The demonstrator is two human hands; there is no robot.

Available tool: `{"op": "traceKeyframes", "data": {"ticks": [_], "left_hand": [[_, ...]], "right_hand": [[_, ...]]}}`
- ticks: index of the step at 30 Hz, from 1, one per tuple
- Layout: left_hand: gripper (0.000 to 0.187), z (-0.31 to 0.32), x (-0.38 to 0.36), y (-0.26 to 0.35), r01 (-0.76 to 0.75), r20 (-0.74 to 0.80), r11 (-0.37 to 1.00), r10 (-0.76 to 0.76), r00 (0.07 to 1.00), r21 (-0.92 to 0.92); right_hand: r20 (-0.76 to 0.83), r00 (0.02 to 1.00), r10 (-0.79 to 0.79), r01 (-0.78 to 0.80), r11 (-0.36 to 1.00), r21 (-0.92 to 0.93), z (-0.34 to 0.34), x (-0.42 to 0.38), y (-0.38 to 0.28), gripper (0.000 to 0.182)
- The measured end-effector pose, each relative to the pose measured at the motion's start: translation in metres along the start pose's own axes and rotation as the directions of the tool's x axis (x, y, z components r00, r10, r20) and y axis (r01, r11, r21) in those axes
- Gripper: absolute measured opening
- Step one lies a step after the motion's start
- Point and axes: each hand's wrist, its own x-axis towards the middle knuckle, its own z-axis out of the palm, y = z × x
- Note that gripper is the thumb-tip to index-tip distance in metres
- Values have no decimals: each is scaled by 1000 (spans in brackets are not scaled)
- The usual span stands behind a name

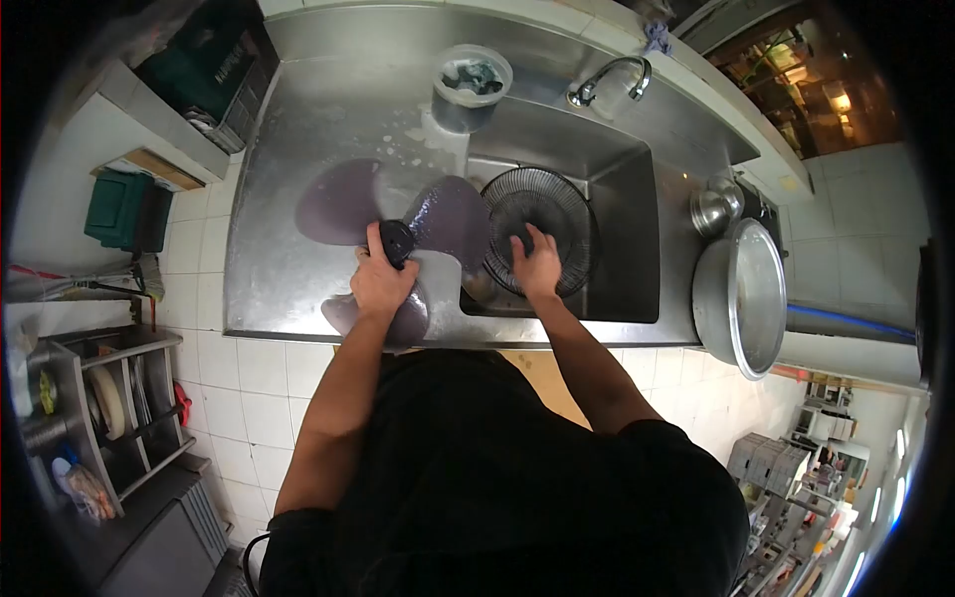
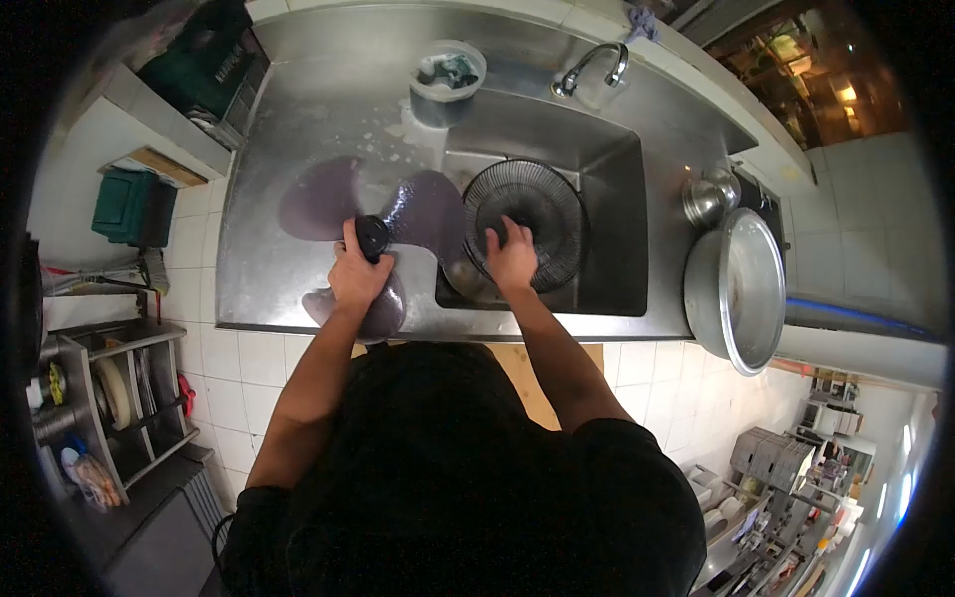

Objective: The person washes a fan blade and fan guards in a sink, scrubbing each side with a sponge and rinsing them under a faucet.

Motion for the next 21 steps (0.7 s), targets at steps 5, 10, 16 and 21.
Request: {"op": "traceKeyframes", "data": {"ticks": [5,10,16,21], "left_hand": [[97,-4,0,4,38,-23,999,-38,999,8],[96,-4,4,3,45,-15,999,-45,999,15],[97,-4,3,2,46,-10,999,-46,999,22],[98,-2,0,-2,35,-20,999,-35,999,8]], "right_hand": [[126,982,-138,115,978,172,-1,-51,-35,36],[190,954,-230,191,960,202,-26,-42,-34,35],[182,915,-360,317,921,228,-11,-64,-49,35],[107,993,-56,30,972,231,-16,-37,-32,35]]}}
